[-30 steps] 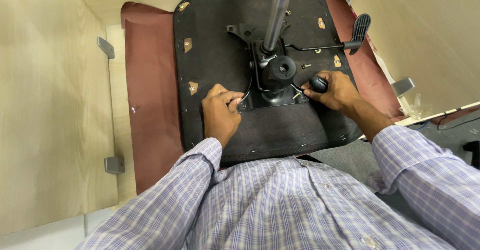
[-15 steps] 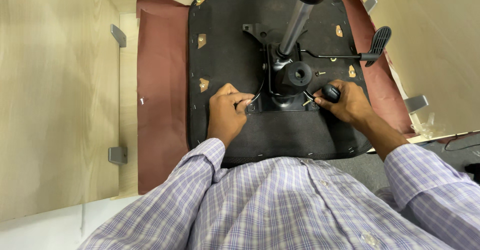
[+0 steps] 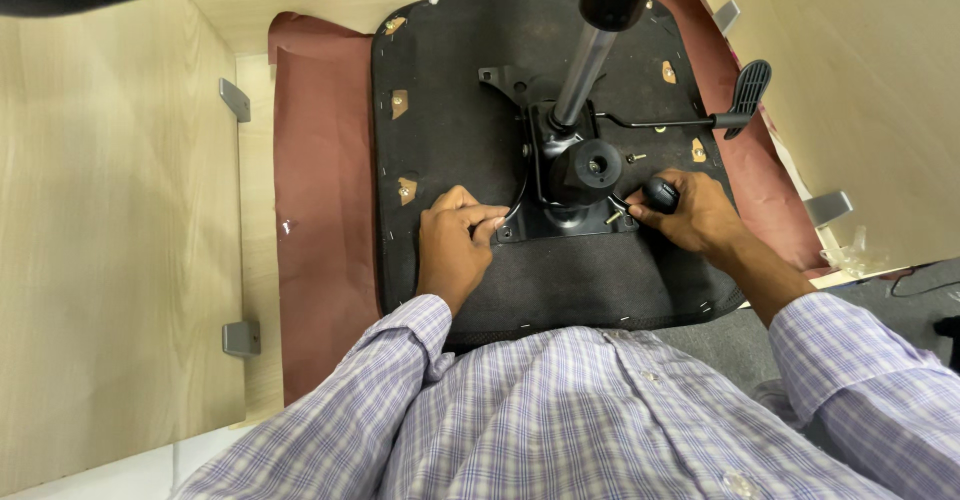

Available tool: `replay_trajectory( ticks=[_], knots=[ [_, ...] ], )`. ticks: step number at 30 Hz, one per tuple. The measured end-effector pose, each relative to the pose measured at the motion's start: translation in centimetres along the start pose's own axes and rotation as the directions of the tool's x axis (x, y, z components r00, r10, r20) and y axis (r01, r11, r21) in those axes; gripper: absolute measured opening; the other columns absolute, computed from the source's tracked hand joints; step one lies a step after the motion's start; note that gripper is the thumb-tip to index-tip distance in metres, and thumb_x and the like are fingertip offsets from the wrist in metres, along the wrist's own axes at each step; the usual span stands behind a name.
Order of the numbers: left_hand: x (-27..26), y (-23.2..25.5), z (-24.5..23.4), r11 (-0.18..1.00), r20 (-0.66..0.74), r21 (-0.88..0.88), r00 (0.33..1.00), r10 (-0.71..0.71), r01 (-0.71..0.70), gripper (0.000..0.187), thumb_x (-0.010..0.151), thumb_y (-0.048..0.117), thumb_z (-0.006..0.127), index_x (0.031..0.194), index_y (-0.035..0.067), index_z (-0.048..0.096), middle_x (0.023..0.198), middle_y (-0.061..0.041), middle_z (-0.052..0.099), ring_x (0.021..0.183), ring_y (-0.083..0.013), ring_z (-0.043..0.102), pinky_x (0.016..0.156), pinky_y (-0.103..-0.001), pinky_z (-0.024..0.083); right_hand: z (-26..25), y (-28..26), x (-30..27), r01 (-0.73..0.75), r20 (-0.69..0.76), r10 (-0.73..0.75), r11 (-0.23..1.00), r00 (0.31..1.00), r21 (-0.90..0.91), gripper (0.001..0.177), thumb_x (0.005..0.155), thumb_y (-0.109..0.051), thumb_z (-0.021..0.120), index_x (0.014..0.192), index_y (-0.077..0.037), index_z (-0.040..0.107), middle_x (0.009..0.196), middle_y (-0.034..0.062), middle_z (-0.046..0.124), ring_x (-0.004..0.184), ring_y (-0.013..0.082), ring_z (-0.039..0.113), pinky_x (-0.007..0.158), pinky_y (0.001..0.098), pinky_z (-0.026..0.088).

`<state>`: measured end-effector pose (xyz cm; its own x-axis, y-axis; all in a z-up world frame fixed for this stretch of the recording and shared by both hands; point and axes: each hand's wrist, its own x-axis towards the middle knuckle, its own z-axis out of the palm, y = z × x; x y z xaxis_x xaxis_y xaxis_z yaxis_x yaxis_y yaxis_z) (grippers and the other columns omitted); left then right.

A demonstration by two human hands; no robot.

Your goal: The person uses a screwdriver to tighten screws into the underside of an office chair seat, securing the seat to its central support mechanism. The person works methodically on multiple fasteners around the base.

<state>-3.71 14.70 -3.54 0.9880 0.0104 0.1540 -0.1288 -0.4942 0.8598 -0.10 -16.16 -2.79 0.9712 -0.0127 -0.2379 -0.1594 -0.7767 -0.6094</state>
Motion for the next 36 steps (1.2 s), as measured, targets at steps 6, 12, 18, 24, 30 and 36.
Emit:
replay_trajectory(
  ticks=[6,12,18,24,30,36],
  knots=[
    [0.0,0.0,-0.1,1.000,-0.008,0.004,1.000,0.026,-0.026,0.014,0.084,0.004,0.078,0.093,0.013,0.083,0.075,-0.001,0.063,0.068,-0.0117,0.061,0.065,-0.029,0.055,0.0,-0.5,-0.3,-0.080,0.004,0.080,0.997,0.997,0.003,0.020,0.086,-0.020,0.083,0.101,-0.008,0.079,0.091,0.0075,0.078,0.084,0.0159,0.071,0.081,0.0323,0.054],
    [-0.1,0.1,-0.2,0.998,-0.022,0.007,0.998,0.057,-0.057,0.013,0.085,0.004,0.078,0.094,0.011,0.083,0.076,-0.002,0.062,0.066,-0.0134,0.060,0.062,-0.031,0.053,-0.1,-0.4,0.0,-0.045,0.031,0.043,0.997,0.999,0.055,0.018,0.085,-0.017,0.082,0.101,-0.008,0.079,0.090,0.0072,0.079,0.083,0.0148,0.069,0.081,0.0314,0.054],
    [-0.4,0.0,0.1,0.998,-0.037,-0.034,0.998,0.052,-0.053,0.012,0.086,0.002,0.076,0.095,0.008,0.081,0.078,-0.002,0.063,0.067,-0.0126,0.062,0.060,-0.028,0.055,0.0,0.4,0.5,-0.001,0.025,0.000,1.000,1.000,0.018,0.017,0.084,-0.016,0.082,0.098,-0.008,0.079,0.091,0.0043,0.080,0.083,0.0141,0.070,0.080,0.0316,0.055],
    [-0.3,-0.4,0.6,0.993,-0.053,0.002,0.992,0.116,-0.116,0.011,0.084,0.001,0.077,0.092,0.007,0.082,0.081,-0.004,0.062,0.070,-0.0138,0.062,0.061,-0.027,0.056,0.1,0.7,0.8,0.019,0.008,-0.019,1.000,1.000,-0.021,0.019,0.084,-0.018,0.084,0.092,-0.003,0.076,0.095,0.0027,0.080,0.084,0.0149,0.072,0.079,0.0319,0.056],
    [-0.3,-0.5,0.6,0.995,-0.036,0.012,0.994,0.100,-0.100,0.010,0.086,0.002,0.077,0.094,0.007,0.081,0.081,-0.003,0.062,0.067,-0.0127,0.062,0.059,-0.025,0.056,-0.1,0.8,0.9,0.019,0.029,-0.018,1.000,0.999,-0.021,0.020,0.083,-0.020,0.084,0.094,-0.006,0.076,0.093,0.0042,0.080,0.084,0.0143,0.072,0.079,0.0320,0.056],
    [-0.3,-0.2,0.4,0.998,-0.022,-0.018,0.998,0.062,-0.062,0.013,0.087,0.000,0.075,0.095,0.007,0.081,0.081,-0.003,0.063,0.066,-0.0114,0.063,0.057,-0.025,0.056,0.0,1.2,1.2,0.079,0.027,-0.080,0.996,0.996,0.036,0.020,0.081,-0.017,0.085,0.093,-0.003,0.076,0.092,0.0054,0.081,0.085,0.0146,0.072,0.080,0.0314,0.056]
  ],
)
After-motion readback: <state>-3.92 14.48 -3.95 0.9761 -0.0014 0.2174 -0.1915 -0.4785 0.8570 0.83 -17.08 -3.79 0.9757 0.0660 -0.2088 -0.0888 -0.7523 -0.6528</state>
